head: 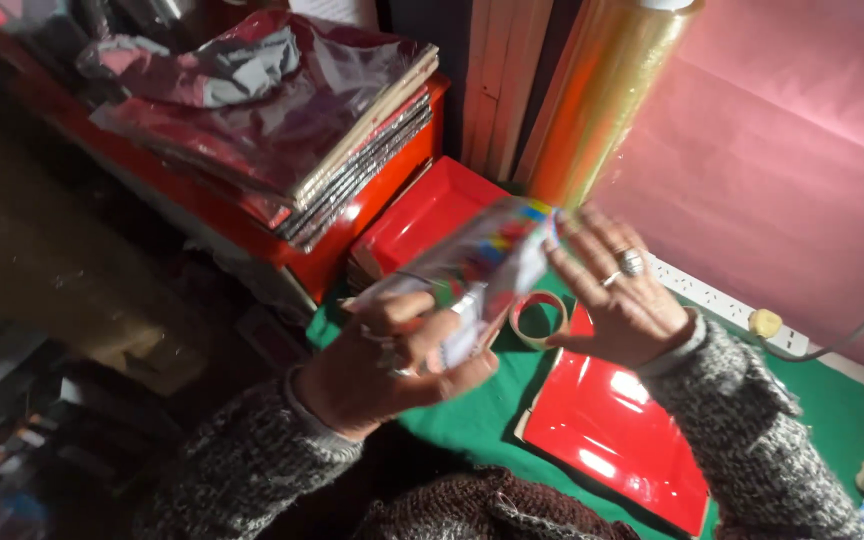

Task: Apply adhesive tape to the edges of red square ceramic plates for protection or packaging.

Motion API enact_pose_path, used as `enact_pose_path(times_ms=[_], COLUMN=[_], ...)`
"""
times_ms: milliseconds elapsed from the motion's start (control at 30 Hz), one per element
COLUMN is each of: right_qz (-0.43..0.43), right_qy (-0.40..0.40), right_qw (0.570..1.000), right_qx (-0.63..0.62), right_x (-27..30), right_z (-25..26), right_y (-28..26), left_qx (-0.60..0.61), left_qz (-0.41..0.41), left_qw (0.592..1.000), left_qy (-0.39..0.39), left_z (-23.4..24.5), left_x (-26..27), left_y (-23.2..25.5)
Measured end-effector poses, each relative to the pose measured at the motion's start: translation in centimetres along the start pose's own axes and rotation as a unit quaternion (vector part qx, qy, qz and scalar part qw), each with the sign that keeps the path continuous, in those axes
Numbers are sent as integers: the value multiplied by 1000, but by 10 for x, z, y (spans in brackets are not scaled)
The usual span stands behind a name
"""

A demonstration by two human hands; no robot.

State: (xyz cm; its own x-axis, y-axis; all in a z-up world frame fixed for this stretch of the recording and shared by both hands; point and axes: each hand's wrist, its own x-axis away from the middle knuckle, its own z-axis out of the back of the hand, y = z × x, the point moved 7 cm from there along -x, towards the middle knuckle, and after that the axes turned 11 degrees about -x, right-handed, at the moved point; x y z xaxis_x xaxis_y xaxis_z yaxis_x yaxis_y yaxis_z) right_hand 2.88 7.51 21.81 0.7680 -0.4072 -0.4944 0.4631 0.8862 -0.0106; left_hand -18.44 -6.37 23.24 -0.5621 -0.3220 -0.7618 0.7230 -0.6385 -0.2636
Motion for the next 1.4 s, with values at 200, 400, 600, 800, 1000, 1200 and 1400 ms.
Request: enact_pose_path(times_ms=[200, 400, 600, 800, 1000, 1200, 1400], right_qz=[-78, -126, -121, -95, -299, -220, -277], right_qy=[-42, 199, 225, 158, -42, -34, -22], right_qw=[996, 966, 883, 969, 930, 956, 946], right_qx=[-17, -109, -394, -165, -210, -190, -164], right_x=[-60, -111, -254, -365, -384, -382, -376], right_z=[-3, 24, -17, -97, -195, -225, -201], right_y=[-17, 85, 171, 212, 264, 283, 254], left_qx=[188, -227, -92, -125, -128, -104, -85], left_qz=[-95, 58, 108, 153, 201, 227, 232], left_qw=[977, 961, 988, 980, 971, 968, 969], left_qy=[18, 146, 64, 36, 17, 12, 18], left_z=[39, 66, 76, 81, 85, 75, 68], left_x=[-25, 10, 54, 123, 161, 175, 181], left_y=[-69, -192, -261, -301, -325, -336, -336])
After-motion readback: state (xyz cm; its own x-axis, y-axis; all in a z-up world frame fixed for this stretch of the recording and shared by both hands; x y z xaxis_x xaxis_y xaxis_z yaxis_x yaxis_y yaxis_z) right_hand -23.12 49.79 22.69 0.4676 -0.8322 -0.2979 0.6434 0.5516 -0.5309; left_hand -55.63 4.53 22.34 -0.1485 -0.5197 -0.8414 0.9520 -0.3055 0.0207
